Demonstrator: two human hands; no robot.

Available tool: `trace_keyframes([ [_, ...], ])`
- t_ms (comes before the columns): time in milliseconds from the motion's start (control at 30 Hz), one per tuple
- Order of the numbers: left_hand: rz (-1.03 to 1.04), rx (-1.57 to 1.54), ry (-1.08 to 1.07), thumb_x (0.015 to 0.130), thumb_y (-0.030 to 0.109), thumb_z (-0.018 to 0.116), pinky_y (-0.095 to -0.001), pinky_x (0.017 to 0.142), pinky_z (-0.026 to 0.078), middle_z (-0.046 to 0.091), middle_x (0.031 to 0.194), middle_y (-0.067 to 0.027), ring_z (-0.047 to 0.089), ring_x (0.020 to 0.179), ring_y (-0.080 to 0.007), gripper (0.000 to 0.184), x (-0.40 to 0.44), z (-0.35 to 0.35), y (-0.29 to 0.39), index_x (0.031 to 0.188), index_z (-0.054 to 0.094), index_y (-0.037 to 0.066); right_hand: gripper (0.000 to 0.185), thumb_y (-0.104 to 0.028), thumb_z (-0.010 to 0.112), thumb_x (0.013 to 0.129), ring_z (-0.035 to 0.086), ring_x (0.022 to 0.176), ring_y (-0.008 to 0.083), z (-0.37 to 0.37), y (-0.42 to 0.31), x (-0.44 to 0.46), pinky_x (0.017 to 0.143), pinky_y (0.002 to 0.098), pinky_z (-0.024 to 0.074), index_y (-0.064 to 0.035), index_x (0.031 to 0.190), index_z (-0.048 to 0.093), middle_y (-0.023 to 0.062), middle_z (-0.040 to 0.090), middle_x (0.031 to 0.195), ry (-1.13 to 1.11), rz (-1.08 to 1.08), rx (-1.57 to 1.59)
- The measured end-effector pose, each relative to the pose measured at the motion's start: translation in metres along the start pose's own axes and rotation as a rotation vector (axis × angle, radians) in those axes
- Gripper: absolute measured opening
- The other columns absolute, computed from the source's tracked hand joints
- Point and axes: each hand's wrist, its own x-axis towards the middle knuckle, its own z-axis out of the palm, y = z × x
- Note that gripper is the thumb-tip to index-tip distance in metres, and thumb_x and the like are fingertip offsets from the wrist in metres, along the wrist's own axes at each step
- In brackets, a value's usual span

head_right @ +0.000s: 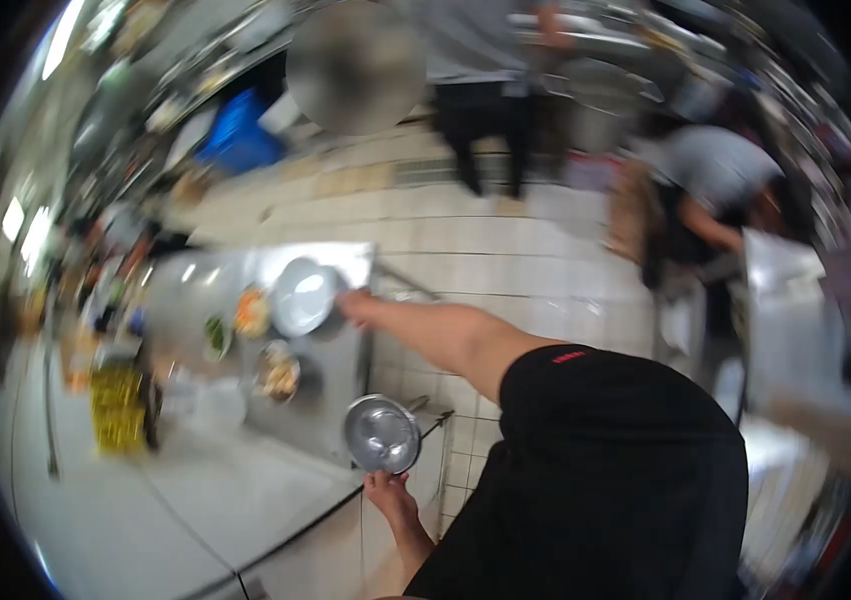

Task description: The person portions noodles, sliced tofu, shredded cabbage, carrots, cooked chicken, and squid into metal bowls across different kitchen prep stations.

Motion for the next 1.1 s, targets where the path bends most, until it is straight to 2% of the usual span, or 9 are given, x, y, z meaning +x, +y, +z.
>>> trace_keyframes([
  [67, 0.139, 0.123, -0.146, 0.080, 0.001, 0.051, -0.0288, 0.055, 0.050, 0.055, 0.084, -0.0049, 0.056, 0.069, -0.0145, 0.013, 0.019, 0.001, -0.001, 0.089, 0.045, 0.007, 0.063, -0.059, 0.045, 0.091, 0.061, 0.066, 0.0209, -0.027, 0.021, -0.065, 0.059, 0.0359, 0.0530, -0.0045, 0.121, 0.052, 0.0116, 0.061, 0.104, -0.099, -0.075, 0.086],
  [133, 0.082, 0.184, -0.371, 0.080, -0.001, 0.049, -0.0266, 0.052, 0.048, 0.056, 0.090, -0.0061, 0.056, 0.071, -0.0135, 0.012, 0.038, 0.015, 0.005, 0.090, 0.046, 0.006, 0.067, -0.062, 0.047, 0.088, 0.062, 0.070, 0.0225, -0.063, 0.047, -0.130, 0.061, 0.0373, 0.0545, -0.0051, 0.123, 0.053, 0.0114, 0.061, 0.098, -0.240, -0.076, 0.105],
  [267, 0.109, 0.412, -0.762, 0.080, -0.001, 0.050, -0.0261, 0.047, 0.048, 0.058, 0.081, -0.0076, 0.057, 0.061, -0.0134, 0.011, 0.046, 0.069, 0.016, 0.089, 0.048, 0.005, 0.059, -0.065, 0.050, 0.087, 0.063, 0.078, 0.0240, -0.112, 0.114, -0.295, 0.068, 0.0389, 0.0542, -0.0081, 0.102, 0.057, 0.0076, 0.059, 0.098, -0.049, -0.039, 0.232],
  [433, 0.089, 0.817, -1.319, 0.079, -0.002, 0.052, -0.0269, 0.045, 0.050, 0.059, 0.075, -0.0083, 0.058, 0.054, -0.0149, 0.011, -0.007, 0.158, 0.016, 0.090, 0.050, 0.002, 0.026, -0.030, 0.067, 0.088, 0.063, 0.065, 0.0139, -0.137, 0.189, -0.446, 0.062, 0.0312, 0.0555, -0.0076, 0.092, 0.055, 0.0023, 0.058, 0.074, 0.180, -0.184, 0.219],
  [533, 0.136, 0.860, -1.566, 0.080, -0.002, 0.052, -0.0272, 0.045, 0.050, 0.058, 0.075, -0.0077, 0.057, 0.052, -0.0146, 0.010, -0.057, 0.201, -0.012, 0.090, 0.050, 0.001, 0.023, -0.022, 0.067, 0.087, 0.062, 0.065, 0.0134, -0.144, 0.230, -0.506, 0.061, 0.0334, 0.0569, -0.0063, 0.083, 0.052, 0.0029, 0.057, 0.072, 0.361, -0.274, 0.205],
  [767, -0.047, 0.906, -1.785, 0.084, -0.001, 0.056, -0.0280, 0.046, 0.054, 0.059, 0.073, -0.0090, 0.058, 0.052, -0.0152, 0.008, -0.220, 0.240, -0.108, 0.085, 0.049, 0.002, 0.024, -0.019, 0.067, 0.086, 0.061, 0.065, 0.0116, -0.154, 0.323, -0.681, 0.057, 0.0310, 0.0562, -0.0070, 0.076, 0.049, 0.0005, 0.054, 0.069, 0.828, -0.322, 0.280],
  [933, -0.146, 1.156, -1.888, 0.084, 0.000, 0.056, -0.0291, 0.048, 0.056, 0.055, 0.067, -0.0063, 0.060, 0.054, -0.0155, 0.009, -0.364, 0.249, -0.203, 0.080, 0.048, 0.004, 0.026, -0.024, 0.063, 0.091, 0.060, 0.067, 0.0081, -0.155, 0.405, -0.828, 0.065, 0.0297, 0.0556, -0.0082, 0.076, 0.048, -0.0009, 0.055, 0.071, 0.940, -0.291, 0.344],
  [1000, -0.140, 1.175, -2.065, 0.084, 0.000, 0.056, -0.0288, 0.048, 0.056, 0.055, 0.067, -0.0062, 0.061, 0.055, -0.0160, 0.012, -0.424, 0.255, -0.241, 0.078, 0.047, 0.005, 0.025, -0.025, 0.060, 0.093, 0.059, 0.068, 0.0078, -0.151, 0.440, -0.884, 0.069, 0.0300, 0.0551, -0.0086, 0.078, 0.049, -0.0019, 0.056, 0.073, 0.962, -0.381, 0.666],
  [1100, -0.086, 1.204, -2.178, 0.084, 0.003, 0.056, -0.0278, 0.048, 0.055, 0.054, 0.067, -0.0041, 0.058, 0.052, -0.0136, 0.012, -0.515, 0.269, -0.276, 0.077, 0.047, 0.006, 0.023, -0.024, 0.059, 0.095, 0.060, 0.072, 0.0073, -0.165, 0.462, -0.969, 0.071, 0.0287, 0.0539, -0.0086, 0.080, 0.051, -0.0024, 0.057, 0.074, 0.998, -0.395, 0.688],
])
